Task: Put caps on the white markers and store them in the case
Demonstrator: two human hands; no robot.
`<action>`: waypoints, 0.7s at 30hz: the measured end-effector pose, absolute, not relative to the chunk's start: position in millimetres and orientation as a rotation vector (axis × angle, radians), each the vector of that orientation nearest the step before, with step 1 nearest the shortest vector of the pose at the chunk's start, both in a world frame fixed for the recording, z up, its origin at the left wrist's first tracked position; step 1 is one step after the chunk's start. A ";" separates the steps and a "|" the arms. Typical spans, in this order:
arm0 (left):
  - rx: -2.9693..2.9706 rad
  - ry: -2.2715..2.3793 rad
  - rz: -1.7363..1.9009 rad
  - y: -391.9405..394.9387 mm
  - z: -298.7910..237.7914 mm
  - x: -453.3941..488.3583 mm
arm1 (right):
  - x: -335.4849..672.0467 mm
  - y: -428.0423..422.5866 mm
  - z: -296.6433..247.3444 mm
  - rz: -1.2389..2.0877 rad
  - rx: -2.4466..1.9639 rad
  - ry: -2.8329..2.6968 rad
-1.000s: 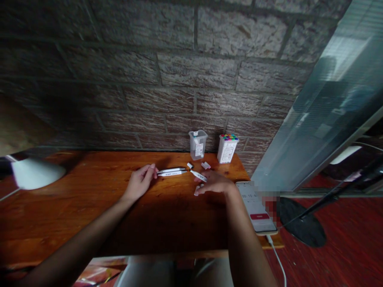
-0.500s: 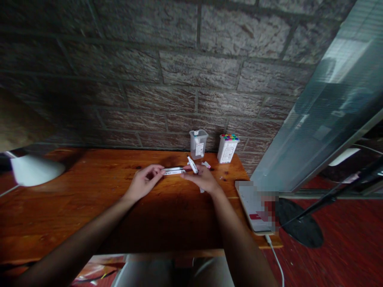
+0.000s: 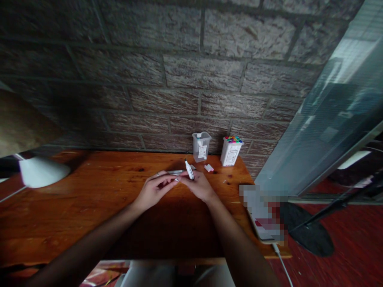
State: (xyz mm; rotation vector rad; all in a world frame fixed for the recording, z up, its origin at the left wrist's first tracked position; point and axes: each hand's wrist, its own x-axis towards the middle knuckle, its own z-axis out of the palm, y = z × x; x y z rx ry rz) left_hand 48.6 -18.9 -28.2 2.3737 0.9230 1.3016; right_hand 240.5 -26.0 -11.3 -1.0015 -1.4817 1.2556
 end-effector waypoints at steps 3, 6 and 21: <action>2.360 0.907 1.314 -18.1 -29.6 49.5 | 239.3 -25.1 -12.5 1.262 -0.975 -1.517; 2.345 0.883 1.288 -16.7 -31.6 48.9 | 239.5 -24.9 -13.1 1.260 -0.970 -1.513; 2.369 0.969 1.116 -17.0 -34.4 44.3 | 257.9 -13.6 -24.3 1.065 -1.214 -1.428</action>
